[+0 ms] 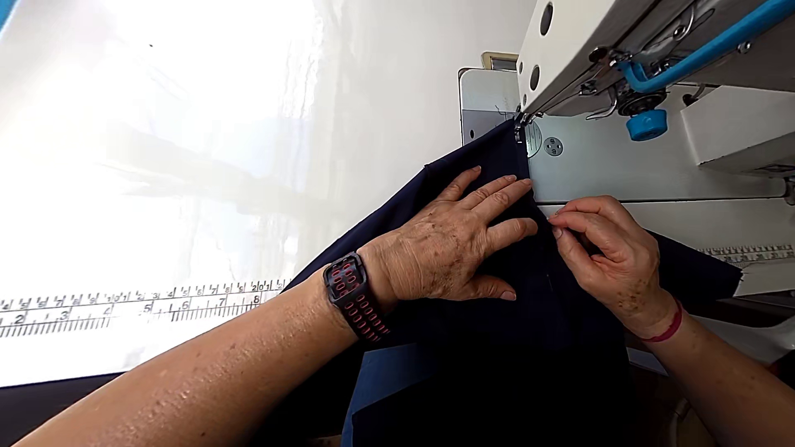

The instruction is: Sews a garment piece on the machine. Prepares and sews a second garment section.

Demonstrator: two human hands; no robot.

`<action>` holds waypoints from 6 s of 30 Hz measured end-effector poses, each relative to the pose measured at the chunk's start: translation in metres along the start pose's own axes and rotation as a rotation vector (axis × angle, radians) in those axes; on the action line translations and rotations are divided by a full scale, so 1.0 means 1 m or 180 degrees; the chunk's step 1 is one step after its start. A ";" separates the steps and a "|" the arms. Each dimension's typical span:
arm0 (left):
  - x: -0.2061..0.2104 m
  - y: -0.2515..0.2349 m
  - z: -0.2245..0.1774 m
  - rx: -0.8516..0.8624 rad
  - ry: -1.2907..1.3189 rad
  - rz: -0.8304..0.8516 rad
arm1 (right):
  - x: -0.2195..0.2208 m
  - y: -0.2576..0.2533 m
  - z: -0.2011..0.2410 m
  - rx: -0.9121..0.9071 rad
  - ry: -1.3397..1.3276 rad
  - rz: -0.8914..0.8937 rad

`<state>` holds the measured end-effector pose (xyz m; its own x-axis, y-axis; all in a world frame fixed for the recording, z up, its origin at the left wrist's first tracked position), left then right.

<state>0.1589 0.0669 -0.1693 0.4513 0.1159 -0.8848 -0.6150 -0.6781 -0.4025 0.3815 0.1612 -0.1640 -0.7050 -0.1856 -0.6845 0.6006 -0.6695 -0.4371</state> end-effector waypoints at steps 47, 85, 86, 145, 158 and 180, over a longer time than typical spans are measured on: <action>-0.006 0.001 -0.002 -0.0039 0.0213 -0.0163 | -0.001 -0.002 0.000 -0.0081 0.0064 0.0319; 0.022 -0.008 -0.066 -0.0676 -0.0389 -0.0106 | -0.019 -0.001 -0.023 -0.1057 0.0075 0.0687; 0.022 -0.006 -0.064 -0.0651 -0.0344 -0.0096 | -0.019 -0.002 -0.022 -0.1024 0.0110 0.0673; -0.027 -0.006 0.082 0.0156 -0.0211 0.0142 | 0.017 -0.079 -0.048 -0.1247 0.0729 0.0369; -0.027 -0.008 0.095 0.0178 -0.0163 -0.0023 | 0.020 -0.090 -0.054 -0.1237 0.0586 0.0350; -0.029 -0.011 0.094 0.0009 -0.0130 -0.0072 | 0.023 -0.098 -0.065 -0.1235 0.0480 0.0422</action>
<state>0.0916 0.1395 -0.1616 0.4384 0.1608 -0.8843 -0.6067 -0.6730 -0.4231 0.3307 0.2690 -0.1749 -0.5666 -0.1253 -0.8144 0.7997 -0.3217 -0.5069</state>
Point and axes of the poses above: each hand's wrist, its own y-axis away from the middle knuckle, its own x-axis out of the palm, z = x × y, the point moved 1 cm from there along -y, towards the middle knuckle, and after that the axes turned 14 degrees about x, right-handed, at the moved point
